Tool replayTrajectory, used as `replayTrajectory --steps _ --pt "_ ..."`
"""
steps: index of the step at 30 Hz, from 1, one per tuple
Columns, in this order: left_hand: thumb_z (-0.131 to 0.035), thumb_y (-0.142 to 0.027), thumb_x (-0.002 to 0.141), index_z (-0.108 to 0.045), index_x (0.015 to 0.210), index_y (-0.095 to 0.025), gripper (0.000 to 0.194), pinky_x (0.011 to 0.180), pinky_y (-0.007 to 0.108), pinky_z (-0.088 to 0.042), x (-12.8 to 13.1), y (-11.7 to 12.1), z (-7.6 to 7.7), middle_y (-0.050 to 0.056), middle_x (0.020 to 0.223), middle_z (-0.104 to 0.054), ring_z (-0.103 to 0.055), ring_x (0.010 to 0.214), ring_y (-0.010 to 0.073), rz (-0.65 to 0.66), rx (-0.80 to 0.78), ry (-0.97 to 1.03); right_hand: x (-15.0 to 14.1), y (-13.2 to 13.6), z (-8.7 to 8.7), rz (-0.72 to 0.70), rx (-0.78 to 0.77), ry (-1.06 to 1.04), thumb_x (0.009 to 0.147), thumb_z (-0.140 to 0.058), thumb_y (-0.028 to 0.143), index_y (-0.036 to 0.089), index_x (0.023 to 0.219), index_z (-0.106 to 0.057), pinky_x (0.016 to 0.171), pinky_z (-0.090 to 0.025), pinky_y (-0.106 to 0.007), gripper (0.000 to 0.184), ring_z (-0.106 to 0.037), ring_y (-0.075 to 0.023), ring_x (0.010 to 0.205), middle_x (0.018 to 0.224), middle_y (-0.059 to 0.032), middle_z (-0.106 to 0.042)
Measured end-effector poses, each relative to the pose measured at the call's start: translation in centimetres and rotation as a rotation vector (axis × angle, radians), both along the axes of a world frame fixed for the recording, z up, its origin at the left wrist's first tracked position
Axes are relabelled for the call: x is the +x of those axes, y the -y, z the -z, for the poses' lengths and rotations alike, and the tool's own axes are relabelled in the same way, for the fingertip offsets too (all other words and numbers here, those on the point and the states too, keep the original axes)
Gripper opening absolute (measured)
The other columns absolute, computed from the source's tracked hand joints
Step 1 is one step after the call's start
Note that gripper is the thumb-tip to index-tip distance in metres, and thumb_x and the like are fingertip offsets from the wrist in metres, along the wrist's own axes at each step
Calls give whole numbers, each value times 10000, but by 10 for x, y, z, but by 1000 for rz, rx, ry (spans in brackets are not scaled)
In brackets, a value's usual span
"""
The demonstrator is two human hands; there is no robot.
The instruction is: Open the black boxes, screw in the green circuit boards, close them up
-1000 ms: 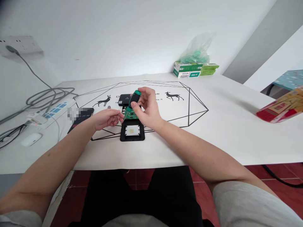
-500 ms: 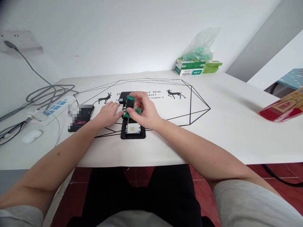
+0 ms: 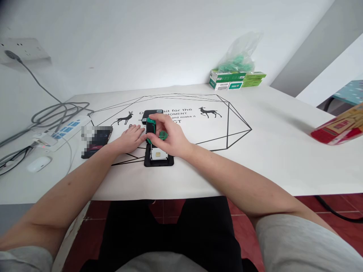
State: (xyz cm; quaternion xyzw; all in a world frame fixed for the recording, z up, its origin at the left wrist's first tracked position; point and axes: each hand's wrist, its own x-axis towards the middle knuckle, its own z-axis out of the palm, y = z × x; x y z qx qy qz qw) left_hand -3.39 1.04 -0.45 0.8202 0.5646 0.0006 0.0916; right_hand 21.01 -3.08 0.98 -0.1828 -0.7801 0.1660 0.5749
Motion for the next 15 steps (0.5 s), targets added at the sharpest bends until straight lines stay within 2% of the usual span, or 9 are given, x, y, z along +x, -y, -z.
replayTrajectory --steps 5,11,15 --pt "-206 -645 1136 -420 1662 -148 755 1332 611 -225 1 2 -4 211 1802 -295 -225 1686 422 3 9 -28 -1 1 -2 -13 18 26 1030 -695 448 307 1391 -508 680 -631 -370 431 -612 -149 713 955 3 -613" --pt "-226 -626 1137 -441 1645 -142 734 1314 604 -272 5 7 -9 217 1767 -358 -271 1665 427 1 12 -45 1 0 0 -13 52 -6 1027 -706 396 332 1407 -515 655 -599 -339 430 -603 -146 717 939 17 -593" --pt "-328 -579 1121 -521 1581 -173 644 1308 653 -250 8 8 -13 201 1739 -414 -324 1633 421 -21 94 18 2 -2 1 26 30 -39 1025 -695 435 333 1399 -510 655 -604 -351 430 -598 -152 726 973 1 -594"
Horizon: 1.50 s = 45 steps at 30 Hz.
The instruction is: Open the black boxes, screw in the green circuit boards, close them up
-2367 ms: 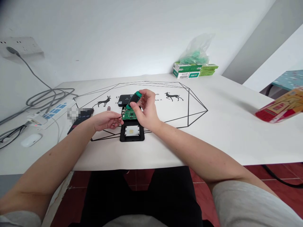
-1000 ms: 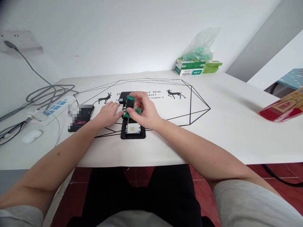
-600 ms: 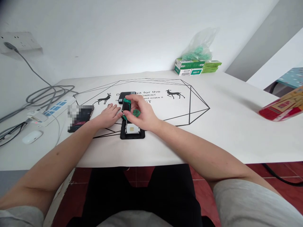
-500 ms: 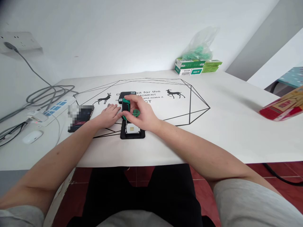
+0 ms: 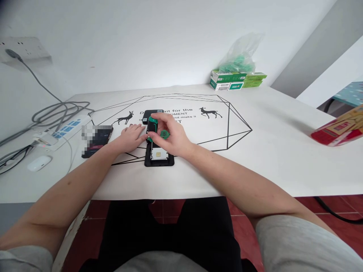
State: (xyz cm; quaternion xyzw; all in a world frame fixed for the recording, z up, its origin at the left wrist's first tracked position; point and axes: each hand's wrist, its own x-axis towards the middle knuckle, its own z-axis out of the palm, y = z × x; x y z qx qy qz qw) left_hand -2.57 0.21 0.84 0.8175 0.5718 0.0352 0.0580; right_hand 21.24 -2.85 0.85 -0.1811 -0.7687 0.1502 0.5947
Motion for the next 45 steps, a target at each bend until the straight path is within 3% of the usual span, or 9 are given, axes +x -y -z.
replayTrajectory --steps 2,4,7,10,15,23,36,42,45 --pt "-411 -474 1086 -646 1418 -189 496 1295 659 -266 -1 2 -7 184 1646 -534 -412 1571 402 23 104 109 1 -1 0 22 -11 -15 1013 -704 475 341 1395 -509 676 -619 -373 449 -611 -162 745 996 -9 -594" --pt "-482 -393 1024 -723 1205 -209 353 1197 562 -434 -4 5 -16 147 1394 -702 -588 1371 343 134 128 288 2 -3 -1 47 -45 -43 997 -716 528 344 1394 -503 723 -646 -410 487 -645 -187 801 1031 -27 -598" --pt "-605 -441 962 -759 1095 -232 292 923 400 -572 -7 12 -28 78 1102 -765 -689 994 249 397 -153 482 4 -6 -2 75 -99 -125 981 -720 587 356 1402 -488 799 -682 -460 533 -700 -237 943 1082 -51 -596" --pt "-735 -528 898 -772 1146 -225 393 778 338 -552 -5 18 -32 72 1096 -776 -676 905 215 459 -321 527 6 -9 -2 99 -83 -182 979 -719 604 385 1418 -473 852 -696 -486 549 -717 -265 1042 1124 -63 -593" --pt "-745 -556 895 -767 991 -213 356 715 320 -523 4 20 -26 84 1091 -802 -693 898 219 434 -387 557 7 -11 -3 117 -12 -204 990 -724 565 408 1437 -466 885 -700 -508 540 -730 -274 1087 1187 -74 -602" --pt "-742 -510 891 -715 864 -216 296 830 357 -581 5 20 -25 68 1062 -819 -723 916 224 431 -405 625 9 -11 -1 121 -38 -189 972 -734 598 409 1460 -454 879 -708 -508 594 -726 -294 1159 1254 -89 -609" --pt "-752 -480 899 -741 890 -214 266 867 348 -591 4 17 -21 59 1050 -822 -739 951 220 435 -458 686 9 -12 -5 158 17 -175 1012 -677 567 420 1493 -432 841 -702 -491 559 -707 -266 1078 1235 -71 -603" --pt "-771 -455 909 -791 916 -212 243 804 327 -559 4 18 -23 61 989 -796 -702 885 202 487 -457 645 7 -2 -8 11 -55 -109 1006 -685 595 386 1466 -422 821 -709 -490 570 -746 -261 1054 1285 -88 -650" --pt "-812 -466 895 -826 894 -215 251 761 322 -547 5 20 -26 66 974 -764 -686 853 193 549 -490 616 4 5 -10 -78 -99 -44 1019 -658 602 348 1463 -403 794 -713 -473 572 -761 -286 1139 1298 -116 -671"
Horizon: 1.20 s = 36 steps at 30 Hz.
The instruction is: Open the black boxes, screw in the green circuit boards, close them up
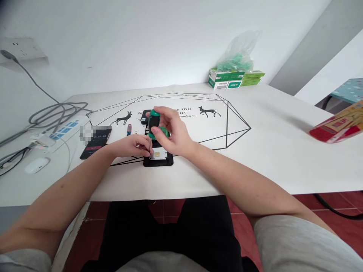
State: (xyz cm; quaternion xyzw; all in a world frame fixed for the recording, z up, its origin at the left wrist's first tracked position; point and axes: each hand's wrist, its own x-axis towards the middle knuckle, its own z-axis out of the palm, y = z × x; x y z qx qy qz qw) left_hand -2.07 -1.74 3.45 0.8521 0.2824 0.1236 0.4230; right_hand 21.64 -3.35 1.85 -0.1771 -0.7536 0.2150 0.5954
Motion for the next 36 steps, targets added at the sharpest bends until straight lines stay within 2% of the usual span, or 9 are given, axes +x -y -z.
replayTrajectory --steps 5,11,17,22,25,28,31,34,36 --pt "-860 -428 853 -862 921 -246 195 736 318 -538 0 0 1 49 962 -754 -686 842 187 17 -71 -21 -2 5 -1 -112 -10 30 1036 -643 572 331 1465 -409 807 -722 -458 546 -758 -293 1210 1361 -132 -671" --pt "-810 -323 868 -851 876 -260 76 801 347 -563 0 0 9 41 971 -806 -737 920 218 60 -39 -48 1 4 1 -138 8 132 1081 -594 477 359 1507 -443 798 -709 -412 467 -773 -209 969 1362 -102 -675" --pt "-755 -234 906 -875 928 -293 136 834 335 -558 3 5 4 18 920 -788 -721 881 203 77 99 -109 0 3 3 -100 4 185 1080 -575 457 354 1567 -435 824 -712 -445 517 -757 -225 958 1287 -100 -699" --pt "-736 -193 915 -882 965 -295 185 830 321 -541 5 9 0 6 924 -783 -706 842 195 50 109 -187 -2 3 6 -78 67 206 1074 -581 374 360 1565 -438 796 -702 -428 512 -768 -238 1009 1290 -98 -700" --pt "-732 -184 906 -877 967 -278 183 802 315 -528 7 10 -2 6 900 -759 -687 809 187 38 123 -220 -3 3 7 -75 103 202 1073 -580 345 364 1568 -444 829 -697 -439 513 -768 -243 1037 1305 -92 -698" --pt "-730 -202 907 -864 971 -260 158 790 312 -524 7 10 -4 8 890 -730 -672 807 186 36 143 -244 -5 2 6 -74 124 206 1070 -603 333 350 1565 -456 832 -685 -423 517 -753 -216 969 1317 -88 -696" --pt "-708 -212 907 -847 995 -252 169 753 301 -517 6 10 -4 14 919 -722 -658 812 183 41 145 -253 -7 0 4 -68 177 169 1041 -689 354 346 1506 -503 796 -661 -382 501 -697 -174 874 1282 -66 -692" --pt "-683 -209 901 -833 1035 -260 208 748 293 -517 3 10 -4 17 958 -732 -641 806 174 77 144 -236 -8 -2 2 -59 222 108 966 -803 404 337 1406 -564 781 -636 -361 505 -655 -180 909 1225 -55 -675" --pt "-662 -225 917 -817 1034 -244 195 763 297 -521 1 8 -5 26 975 -736 -635 813 174 77 181 -206 -8 -2 1 -62 216 90 983 -776 415 326 1396 -580 757 -623 -354 465 -649 -197 952 1181 -59 -670"
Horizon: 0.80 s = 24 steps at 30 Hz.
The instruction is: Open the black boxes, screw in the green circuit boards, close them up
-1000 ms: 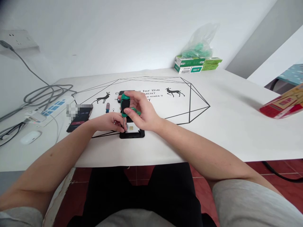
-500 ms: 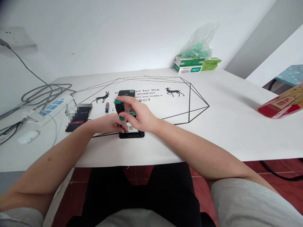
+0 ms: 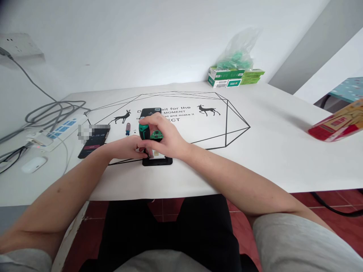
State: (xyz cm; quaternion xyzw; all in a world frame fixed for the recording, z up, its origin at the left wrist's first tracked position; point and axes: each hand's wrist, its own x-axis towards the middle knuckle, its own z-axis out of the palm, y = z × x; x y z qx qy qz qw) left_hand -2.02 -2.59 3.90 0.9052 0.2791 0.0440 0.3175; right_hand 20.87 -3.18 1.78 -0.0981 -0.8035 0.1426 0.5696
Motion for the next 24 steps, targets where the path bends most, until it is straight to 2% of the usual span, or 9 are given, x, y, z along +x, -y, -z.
replayTrajectory --steps 3,6,8,11,14,16,20,22,24 --pt "-599 -266 972 -769 1011 -209 183 798 318 -539 -5 -7 1 46 992 -735 -649 867 197 -90 128 69 1 3 -1 -36 -65 1 1095 -568 367 321 1426 -589 769 -625 -371 335 -675 -207 1008 1266 -84 -678" --pt "-506 -193 990 -756 1063 -199 260 961 404 -551 -15 -22 8 86 1094 -734 -663 1040 258 -305 410 12 2 7 -3 -67 -159 5 1134 -451 320 322 1441 -585 849 -631 -407 335 -704 -194 1001 1351 -89 -685" --pt "-504 -148 964 -758 1179 -171 334 1058 505 -520 -23 -33 16 143 1202 -723 -634 1173 334 -474 588 -160 2 8 -3 -47 -178 -6 1131 -469 325 314 1431 -586 844 -622 -401 323 -695 -184 945 1245 -73 -706" --pt "-539 -199 977 -725 1346 -167 414 1078 586 -515 -31 -44 26 184 1350 -691 -558 1307 414 -634 625 -356 1 6 -4 8 -148 -32 1086 -595 378 301 1360 -611 772 -593 -375 285 -645 -174 855 1055 -36 -663" --pt "-550 -224 978 -780 1263 -183 369 1060 594 -525 -33 -46 32 177 1384 -681 -528 1326 431 -677 617 -433 1 3 -4 38 -149 -47 1019 -713 436 300 1302 -617 746 -576 -374 328 -599 -170 812 979 -14 -602" --pt "-541 -208 982 -811 1195 -190 345 1052 572 -530 -31 -45 33 164 1362 -695 -537 1309 419 -677 622 -437 2 1 -3 32 -161 -53 1030 -692 445 301 1302 -619 760 -583 -381 316 -602 -177 837 988 -18 -598" --pt "-536 -214 1013 -836 1118 -205 318 1028 540 -540 -27 -45 34 152 1311 -722 -563 1284 402 -687 627 -419 3 3 -1 -32 -226 -65 1102 -544 430 303 1347 -605 857 -617 -419 282 -663 -212 1028 1214 -74 -665" --pt "-555 -228 1019 -840 1093 -217 295 1019 533 -540 -27 -47 34 150 1289 -729 -578 1266 394 -680 631 -392 2 4 0 -70 -261 -67 1111 -530 404 308 1367 -581 890 -623 -428 278 -679 -205 1037 1296 -83 -678" --pt "-569 -228 1020 -841 1060 -223 275 1014 523 -535 -27 -48 34 148 1266 -736 -597 1240 384 -668 636 -366 0 5 0 -83 -264 -72 1102 -559 383 314 1363 -571 864 -624 -408 271 -675 -190 986 1265 -72 -684"
